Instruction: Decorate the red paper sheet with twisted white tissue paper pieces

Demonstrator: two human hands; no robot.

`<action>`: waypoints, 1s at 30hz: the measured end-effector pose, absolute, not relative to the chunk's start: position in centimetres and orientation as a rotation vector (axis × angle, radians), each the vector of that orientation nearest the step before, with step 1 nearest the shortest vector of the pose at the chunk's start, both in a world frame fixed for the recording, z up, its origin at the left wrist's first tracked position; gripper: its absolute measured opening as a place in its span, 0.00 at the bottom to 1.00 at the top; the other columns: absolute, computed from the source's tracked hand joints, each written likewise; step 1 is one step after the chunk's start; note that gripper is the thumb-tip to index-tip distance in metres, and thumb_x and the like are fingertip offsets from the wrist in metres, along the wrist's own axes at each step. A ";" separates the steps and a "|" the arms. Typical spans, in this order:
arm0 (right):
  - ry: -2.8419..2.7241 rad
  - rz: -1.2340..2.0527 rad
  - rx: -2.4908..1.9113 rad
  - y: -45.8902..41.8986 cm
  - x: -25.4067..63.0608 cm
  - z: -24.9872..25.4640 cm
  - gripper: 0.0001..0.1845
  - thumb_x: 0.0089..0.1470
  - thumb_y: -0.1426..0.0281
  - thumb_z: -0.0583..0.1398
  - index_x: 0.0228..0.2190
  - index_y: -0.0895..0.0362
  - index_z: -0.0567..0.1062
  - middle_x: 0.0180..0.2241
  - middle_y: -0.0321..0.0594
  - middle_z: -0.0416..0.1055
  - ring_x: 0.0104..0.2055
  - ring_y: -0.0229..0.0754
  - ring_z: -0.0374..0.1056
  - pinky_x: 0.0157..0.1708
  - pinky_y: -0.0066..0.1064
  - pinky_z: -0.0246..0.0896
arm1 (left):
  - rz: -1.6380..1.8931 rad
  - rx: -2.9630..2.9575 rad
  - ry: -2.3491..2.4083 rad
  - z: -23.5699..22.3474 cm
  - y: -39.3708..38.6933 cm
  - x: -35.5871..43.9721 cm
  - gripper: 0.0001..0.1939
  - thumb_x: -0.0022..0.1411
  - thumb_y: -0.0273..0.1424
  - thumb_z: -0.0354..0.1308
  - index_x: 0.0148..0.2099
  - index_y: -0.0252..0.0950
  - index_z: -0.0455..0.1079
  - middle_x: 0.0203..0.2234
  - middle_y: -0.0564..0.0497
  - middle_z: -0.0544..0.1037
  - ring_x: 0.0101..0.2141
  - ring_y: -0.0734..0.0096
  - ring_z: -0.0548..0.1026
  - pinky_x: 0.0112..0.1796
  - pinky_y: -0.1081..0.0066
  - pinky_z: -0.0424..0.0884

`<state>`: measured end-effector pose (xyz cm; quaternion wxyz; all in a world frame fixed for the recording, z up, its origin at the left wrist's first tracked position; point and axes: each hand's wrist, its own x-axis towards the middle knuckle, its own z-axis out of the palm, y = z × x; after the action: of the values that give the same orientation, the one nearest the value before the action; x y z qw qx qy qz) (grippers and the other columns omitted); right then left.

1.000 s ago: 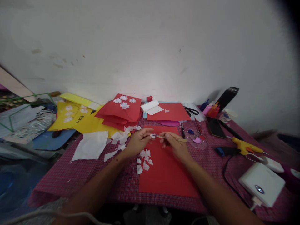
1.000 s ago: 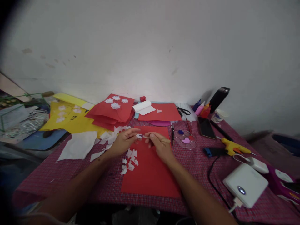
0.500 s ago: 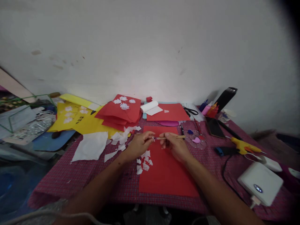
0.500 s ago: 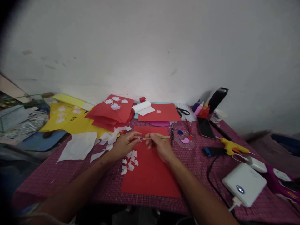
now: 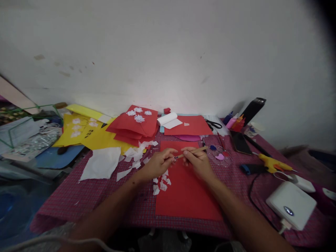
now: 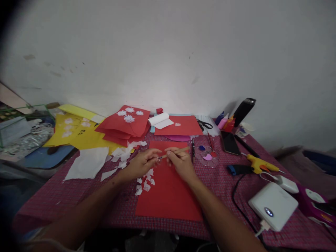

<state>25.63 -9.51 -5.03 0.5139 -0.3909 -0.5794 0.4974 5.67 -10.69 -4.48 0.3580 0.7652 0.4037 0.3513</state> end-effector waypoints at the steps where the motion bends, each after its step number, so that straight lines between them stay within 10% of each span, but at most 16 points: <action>1: -1.357 1.220 -0.938 -9.5 25.5 -5.1 0.12 0.55 0.62 0.62 0.37 0.59 0.77 0.21 0.34 0.70 0.20 0.35 0.64 0.21 0.27 0.58 | 0.900 1.982 1.033 -4.5 -10.8 5.8 0.16 0.67 0.32 0.49 0.56 0.38 0.65 0.35 0.50 0.80 0.33 0.71 0.77 0.33 0.74 0.68; 13: -1.301 1.321 -0.956 -9.6 25.1 -5.3 0.18 0.53 0.57 0.64 0.24 0.59 0.76 0.21 0.38 0.74 0.19 0.36 0.66 0.21 0.28 0.61 | 0.879 2.143 1.009 -4.2 -11.2 5.6 0.18 0.68 0.30 0.48 0.58 0.40 0.65 0.46 0.46 0.77 0.42 0.67 0.76 0.41 0.71 0.68; 30: -1.279 1.245 -0.878 -9.5 25.7 -5.1 0.12 0.56 0.60 0.62 0.32 0.57 0.76 0.25 0.36 0.72 0.21 0.35 0.64 0.23 0.28 0.59 | 0.908 1.794 0.966 -4.8 -10.6 5.6 0.21 0.64 0.35 0.54 0.58 0.38 0.63 0.31 0.52 0.76 0.27 0.75 0.70 0.28 0.76 0.64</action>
<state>25.74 -9.53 -5.10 0.5449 -0.3701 -0.5391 0.5249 5.63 -10.55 -4.85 0.4400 0.7223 0.3888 0.3655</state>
